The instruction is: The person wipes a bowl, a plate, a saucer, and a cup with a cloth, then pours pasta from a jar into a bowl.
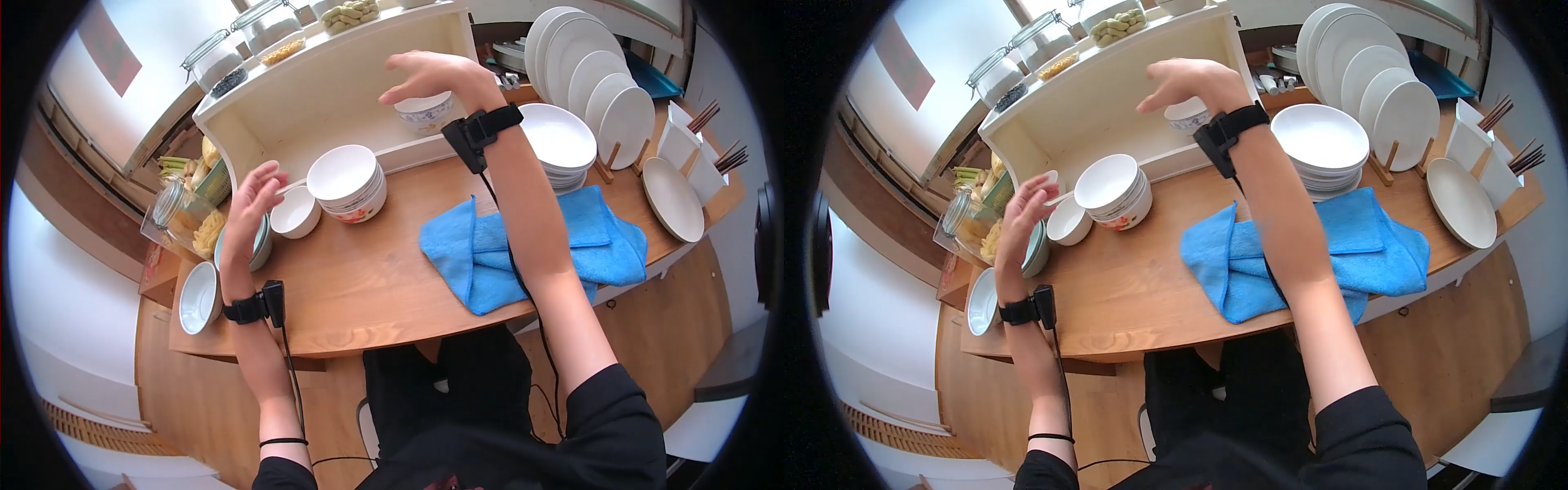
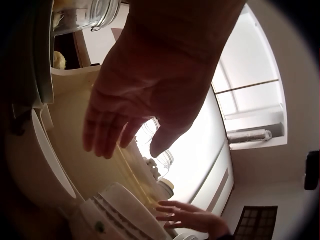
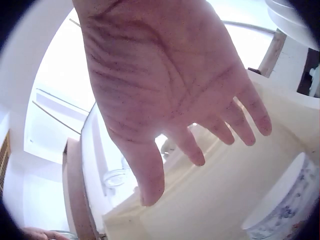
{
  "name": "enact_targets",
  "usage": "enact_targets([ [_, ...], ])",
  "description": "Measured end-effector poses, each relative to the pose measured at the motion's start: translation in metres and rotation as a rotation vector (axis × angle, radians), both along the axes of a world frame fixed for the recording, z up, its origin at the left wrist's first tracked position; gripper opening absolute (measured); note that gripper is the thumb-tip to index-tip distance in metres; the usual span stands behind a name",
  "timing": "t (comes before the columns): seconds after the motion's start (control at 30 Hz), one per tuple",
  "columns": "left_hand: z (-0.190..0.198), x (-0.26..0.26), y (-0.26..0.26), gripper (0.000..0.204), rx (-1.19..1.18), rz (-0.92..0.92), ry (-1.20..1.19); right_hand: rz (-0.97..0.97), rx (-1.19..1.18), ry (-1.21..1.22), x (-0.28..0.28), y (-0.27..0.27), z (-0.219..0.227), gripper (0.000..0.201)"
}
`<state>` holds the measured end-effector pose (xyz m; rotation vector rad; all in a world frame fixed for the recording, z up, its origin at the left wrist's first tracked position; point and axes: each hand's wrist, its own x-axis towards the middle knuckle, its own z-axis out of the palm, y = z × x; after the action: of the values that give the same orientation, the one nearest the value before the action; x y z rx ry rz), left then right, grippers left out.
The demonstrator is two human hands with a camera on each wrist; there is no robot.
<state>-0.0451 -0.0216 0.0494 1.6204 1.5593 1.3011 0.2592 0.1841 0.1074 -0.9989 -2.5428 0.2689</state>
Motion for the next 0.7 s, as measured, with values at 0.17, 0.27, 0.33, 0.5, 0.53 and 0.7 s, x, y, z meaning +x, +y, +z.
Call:
enact_targets([
  [0.17,-0.024,0.003,-0.007,0.053,-0.242,0.06,0.44,0.203,0.069,0.006,-0.013,-0.046,0.02,0.075],
  [0.27,-0.033,0.015,-0.016,0.061,-0.325,0.073,0.648,0.292,0.036,0.031,-0.021,-0.066,0.02,0.072],
  [0.33,-0.033,0.027,-0.018,0.056,-0.379,0.079,0.812,0.314,0.004,0.037,-0.028,-0.07,0.02,0.072],
  [0.5,-0.049,0.018,-0.012,0.039,-0.259,0.109,0.949,0.266,0.039,-0.062,-0.029,-0.077,0.021,0.068],
  [0.53,-0.048,0.018,-0.01,0.038,-0.231,0.108,0.964,0.267,0.047,-0.064,-0.03,-0.075,0.021,0.068],
  [0.7,-0.037,0.014,0.0,0.031,-0.409,0.156,0.901,0.226,0.026,-0.121,-0.035,-0.079,0.024,0.062],
])
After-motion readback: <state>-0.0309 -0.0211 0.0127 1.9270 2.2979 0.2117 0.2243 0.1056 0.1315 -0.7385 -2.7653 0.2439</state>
